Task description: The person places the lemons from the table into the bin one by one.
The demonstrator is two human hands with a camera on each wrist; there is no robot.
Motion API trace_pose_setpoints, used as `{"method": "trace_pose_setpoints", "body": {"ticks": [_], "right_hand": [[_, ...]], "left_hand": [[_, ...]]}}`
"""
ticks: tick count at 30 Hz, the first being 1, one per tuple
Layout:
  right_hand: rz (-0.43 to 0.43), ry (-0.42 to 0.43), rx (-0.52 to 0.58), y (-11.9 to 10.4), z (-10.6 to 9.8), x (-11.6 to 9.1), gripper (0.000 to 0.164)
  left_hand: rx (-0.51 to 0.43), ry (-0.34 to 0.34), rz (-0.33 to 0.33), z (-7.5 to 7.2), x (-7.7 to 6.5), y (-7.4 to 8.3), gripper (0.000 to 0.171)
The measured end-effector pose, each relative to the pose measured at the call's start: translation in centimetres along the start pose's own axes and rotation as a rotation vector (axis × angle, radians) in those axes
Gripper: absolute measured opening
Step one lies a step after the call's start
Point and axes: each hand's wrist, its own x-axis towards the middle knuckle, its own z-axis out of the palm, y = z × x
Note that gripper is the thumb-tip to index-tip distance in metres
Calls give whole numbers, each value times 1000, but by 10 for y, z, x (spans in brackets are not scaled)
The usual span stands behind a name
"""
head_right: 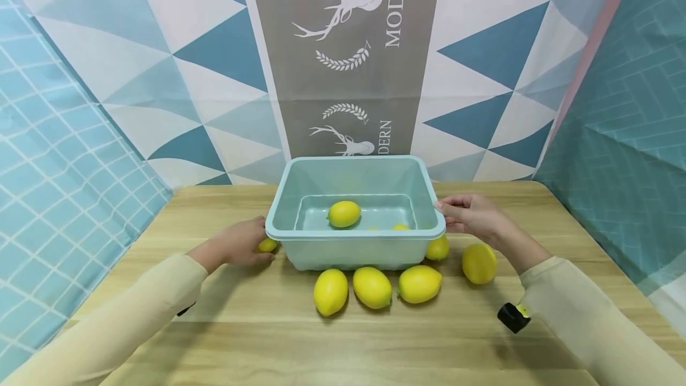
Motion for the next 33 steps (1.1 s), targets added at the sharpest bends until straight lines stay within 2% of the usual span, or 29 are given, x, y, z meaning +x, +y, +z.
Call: {"method": "trace_pose_setpoints", "body": {"ticks": [3,11,23,33], "right_hand": [[7,6,-5,1,1,1,59],[6,8,-8,1,-1,-1,58],[8,-3,-21,1,1,1,59],[7,0,-22,0,0,0,58]], "left_hand": [[-25,-19,-42,-2,-8,2,49],[-59,-24,-62,-12,-16,7,57],[-57,-21,-165,-2,-19,14,61],[-5,33,-163,-1,-18,15,56]]}}
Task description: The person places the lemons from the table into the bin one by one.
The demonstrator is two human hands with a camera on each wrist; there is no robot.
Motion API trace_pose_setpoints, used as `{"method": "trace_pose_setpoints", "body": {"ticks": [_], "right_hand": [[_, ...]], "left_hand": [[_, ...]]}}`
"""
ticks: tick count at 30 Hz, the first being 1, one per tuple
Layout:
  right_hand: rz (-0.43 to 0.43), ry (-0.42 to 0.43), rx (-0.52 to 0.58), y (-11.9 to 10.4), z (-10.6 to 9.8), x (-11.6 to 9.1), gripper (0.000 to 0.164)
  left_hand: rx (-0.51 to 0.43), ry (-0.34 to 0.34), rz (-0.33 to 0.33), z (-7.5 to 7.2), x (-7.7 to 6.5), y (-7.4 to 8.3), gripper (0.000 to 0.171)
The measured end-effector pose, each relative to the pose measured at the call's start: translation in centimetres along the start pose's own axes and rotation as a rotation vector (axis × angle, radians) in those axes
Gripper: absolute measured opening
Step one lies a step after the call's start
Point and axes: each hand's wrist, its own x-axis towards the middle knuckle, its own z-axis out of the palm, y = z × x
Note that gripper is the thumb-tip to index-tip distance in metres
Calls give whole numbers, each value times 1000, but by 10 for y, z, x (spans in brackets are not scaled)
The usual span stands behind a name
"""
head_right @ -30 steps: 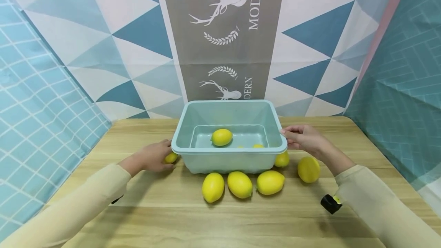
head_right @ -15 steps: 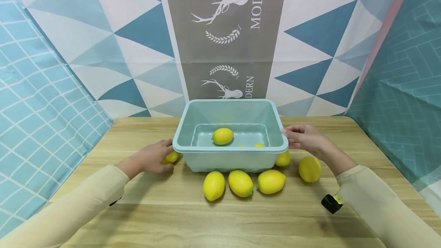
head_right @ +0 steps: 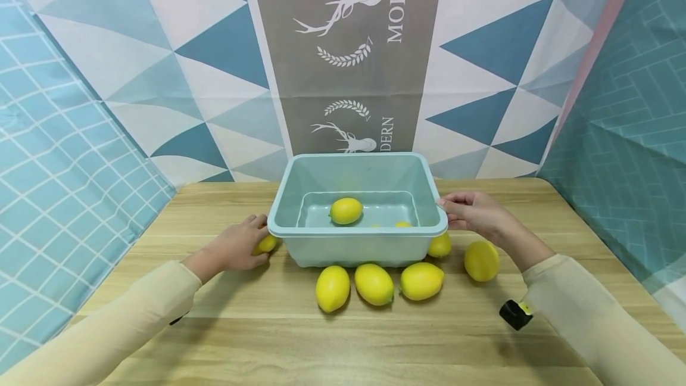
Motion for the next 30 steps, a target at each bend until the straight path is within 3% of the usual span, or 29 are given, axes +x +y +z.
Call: {"method": "trace_pose_setpoints", "body": {"ticks": [12,30], "right_hand": [[-9,-6,10,1,-1,1,58],[-9,-4,8,1,0,0,59]], "left_hand": [[12,-7,-20,-4,-4,1,60],[41,49,3,-18,-18,-1,53]]}}
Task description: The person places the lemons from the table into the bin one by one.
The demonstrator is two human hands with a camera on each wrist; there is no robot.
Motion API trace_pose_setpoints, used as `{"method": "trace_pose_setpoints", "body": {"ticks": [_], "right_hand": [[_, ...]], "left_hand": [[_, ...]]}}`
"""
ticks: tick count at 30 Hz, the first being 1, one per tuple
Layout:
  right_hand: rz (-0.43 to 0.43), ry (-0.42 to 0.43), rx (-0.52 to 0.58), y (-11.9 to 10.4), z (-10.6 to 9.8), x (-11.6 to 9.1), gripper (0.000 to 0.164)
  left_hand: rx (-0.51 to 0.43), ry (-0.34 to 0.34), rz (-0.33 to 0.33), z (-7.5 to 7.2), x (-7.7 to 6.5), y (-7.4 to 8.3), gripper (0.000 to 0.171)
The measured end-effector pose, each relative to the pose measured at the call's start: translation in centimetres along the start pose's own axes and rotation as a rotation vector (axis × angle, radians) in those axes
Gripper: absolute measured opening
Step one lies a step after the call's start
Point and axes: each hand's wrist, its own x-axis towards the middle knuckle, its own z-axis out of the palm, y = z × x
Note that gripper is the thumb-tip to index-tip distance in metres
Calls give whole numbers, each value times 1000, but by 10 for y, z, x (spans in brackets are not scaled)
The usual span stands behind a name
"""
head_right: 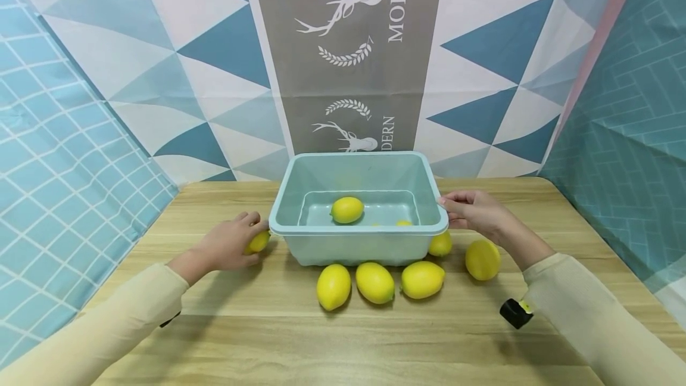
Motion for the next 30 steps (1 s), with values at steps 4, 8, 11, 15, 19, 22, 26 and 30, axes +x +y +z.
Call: {"method": "trace_pose_setpoints", "body": {"ticks": [4,8,11,15,19,22,26,30], "right_hand": [[0,2,5,0,-1,0,58],[1,0,8,0,0,0,59],[4,1,9,0,0,0,59],[8,3,11,0,0,0,59],[9,3,10,-1,0,0,58],[5,0,9,-1,0,-1,58],[-1,-2,10,-1,0,-1,58],[1,-1,11,0,0,-1,58]], "left_hand": [[3,-12,2,-4,-2,-1,51],[1,-21,1,-6,-2,-2,51],[-4,-34,13,-8,-2,-4,49],[-8,-70,47,-13,-2,-7,46],[-19,-88,67,-17,-2,-10,47],[-14,-71,68,-21,-2,-12,47],[6,-22,72,-27,-2,-12,45],[28,3,76,-30,-2,-13,45]]}}
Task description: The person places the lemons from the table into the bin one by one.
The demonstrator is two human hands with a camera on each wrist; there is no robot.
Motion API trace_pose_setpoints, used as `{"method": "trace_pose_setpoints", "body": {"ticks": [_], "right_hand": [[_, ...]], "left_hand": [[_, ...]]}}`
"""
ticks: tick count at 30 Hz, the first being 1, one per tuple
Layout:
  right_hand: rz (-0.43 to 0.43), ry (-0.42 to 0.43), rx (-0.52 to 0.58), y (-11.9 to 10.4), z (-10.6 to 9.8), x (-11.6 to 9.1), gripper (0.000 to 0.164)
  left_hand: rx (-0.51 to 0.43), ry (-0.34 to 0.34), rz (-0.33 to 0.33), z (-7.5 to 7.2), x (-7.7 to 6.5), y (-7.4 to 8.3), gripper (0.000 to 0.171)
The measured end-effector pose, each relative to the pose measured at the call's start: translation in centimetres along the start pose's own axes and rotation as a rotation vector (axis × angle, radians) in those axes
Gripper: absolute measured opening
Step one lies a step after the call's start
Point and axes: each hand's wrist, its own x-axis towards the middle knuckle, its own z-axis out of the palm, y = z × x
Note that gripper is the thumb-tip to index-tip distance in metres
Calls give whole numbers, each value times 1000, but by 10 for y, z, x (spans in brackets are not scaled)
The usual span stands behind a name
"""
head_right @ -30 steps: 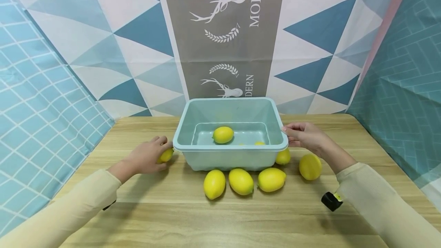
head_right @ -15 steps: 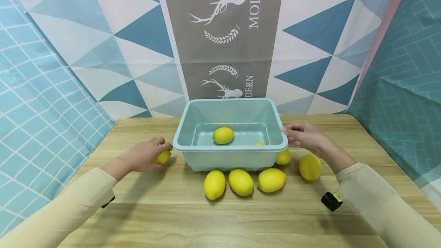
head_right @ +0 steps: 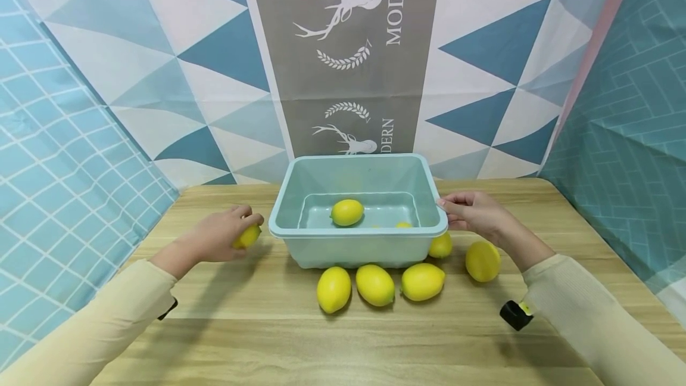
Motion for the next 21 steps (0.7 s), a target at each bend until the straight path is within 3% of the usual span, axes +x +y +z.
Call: {"method": "trace_pose_setpoints", "body": {"ticks": [10,21], "right_hand": [[-13,3,7,2,-1,0,56],[-23,0,6,4,0,-2,57]], "left_hand": [[30,15,-42,-11,3,0,50],[65,60,-37,-23,2,0,49]]}}
